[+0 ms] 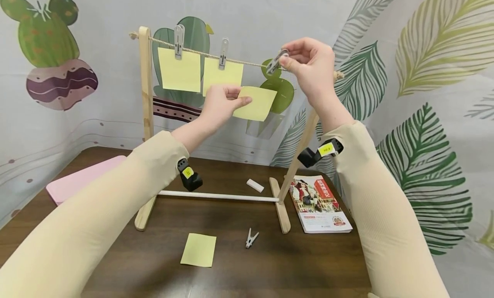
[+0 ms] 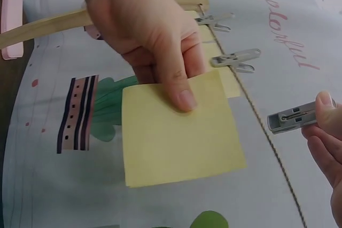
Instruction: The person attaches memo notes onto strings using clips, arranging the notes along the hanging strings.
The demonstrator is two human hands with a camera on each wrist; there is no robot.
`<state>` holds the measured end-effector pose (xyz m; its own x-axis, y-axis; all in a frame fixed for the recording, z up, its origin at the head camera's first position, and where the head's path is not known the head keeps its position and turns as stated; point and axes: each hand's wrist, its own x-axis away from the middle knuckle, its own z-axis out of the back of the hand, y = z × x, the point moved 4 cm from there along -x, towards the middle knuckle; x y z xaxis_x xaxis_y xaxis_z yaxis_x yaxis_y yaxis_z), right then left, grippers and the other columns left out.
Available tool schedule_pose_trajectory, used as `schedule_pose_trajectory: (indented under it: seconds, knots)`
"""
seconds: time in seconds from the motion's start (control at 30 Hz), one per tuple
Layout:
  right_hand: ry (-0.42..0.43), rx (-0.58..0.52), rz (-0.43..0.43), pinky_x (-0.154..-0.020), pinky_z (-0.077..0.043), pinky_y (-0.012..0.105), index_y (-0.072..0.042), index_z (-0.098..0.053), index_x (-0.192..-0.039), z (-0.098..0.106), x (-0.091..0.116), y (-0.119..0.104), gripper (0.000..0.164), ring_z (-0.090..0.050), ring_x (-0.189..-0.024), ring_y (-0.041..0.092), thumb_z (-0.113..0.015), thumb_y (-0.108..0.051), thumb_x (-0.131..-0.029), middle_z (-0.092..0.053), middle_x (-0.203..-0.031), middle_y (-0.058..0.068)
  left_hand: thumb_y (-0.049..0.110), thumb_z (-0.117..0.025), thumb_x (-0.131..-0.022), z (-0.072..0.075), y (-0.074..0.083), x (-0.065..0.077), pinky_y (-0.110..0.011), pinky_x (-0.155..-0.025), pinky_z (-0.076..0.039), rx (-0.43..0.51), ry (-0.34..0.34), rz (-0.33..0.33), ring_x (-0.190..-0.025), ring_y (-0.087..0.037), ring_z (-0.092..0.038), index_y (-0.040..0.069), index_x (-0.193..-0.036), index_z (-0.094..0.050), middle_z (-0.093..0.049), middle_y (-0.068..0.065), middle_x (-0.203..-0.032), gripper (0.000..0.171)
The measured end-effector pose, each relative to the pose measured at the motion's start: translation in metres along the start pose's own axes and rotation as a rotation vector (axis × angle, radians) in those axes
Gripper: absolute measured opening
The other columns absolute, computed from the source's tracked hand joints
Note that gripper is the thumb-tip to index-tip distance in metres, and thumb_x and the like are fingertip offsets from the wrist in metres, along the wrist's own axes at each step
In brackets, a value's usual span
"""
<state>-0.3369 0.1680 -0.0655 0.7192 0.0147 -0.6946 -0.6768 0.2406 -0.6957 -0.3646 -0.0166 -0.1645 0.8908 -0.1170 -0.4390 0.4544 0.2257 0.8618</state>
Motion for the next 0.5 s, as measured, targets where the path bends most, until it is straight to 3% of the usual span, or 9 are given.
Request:
schedule_pose_trajectory:
  seconds: [0.27, 0.5]
  knots:
    - [-0.031, 0.092, -0.018, -0.077, -0.053, 0.019, -0.008, -0.074, -0.087, -0.006, -0.016, -0.008, 0.012, -0.066, -0.071, 0.007, -0.074, 0.003, -0.082, -0.067, -0.072, -0.007, 0.020, -0.073, -0.089, -0.003, 0.008, -0.008, -0.032, -0.099, -0.049, 0.019, 0.016, -0.001, -0.117, -0.022, -0.064, -0.001, -0.126, -0.064, -0.067, -0.016, -0.124, 0.043]
    - [-0.060, 0.184, -0.077, -0.078, -0.049, 0.021, -0.009, -0.075, -0.090, -0.013, -0.023, -0.006, 0.009, -0.065, -0.075, 0.005, -0.075, -0.003, -0.083, -0.067, -0.071, -0.012, 0.016, -0.073, -0.089, -0.009, 0.007, -0.013, -0.030, -0.095, -0.051, 0.050, 0.025, -0.024, -0.112, -0.024, -0.066, -0.003, -0.119, -0.067, -0.069, -0.018, -0.118, 0.037]
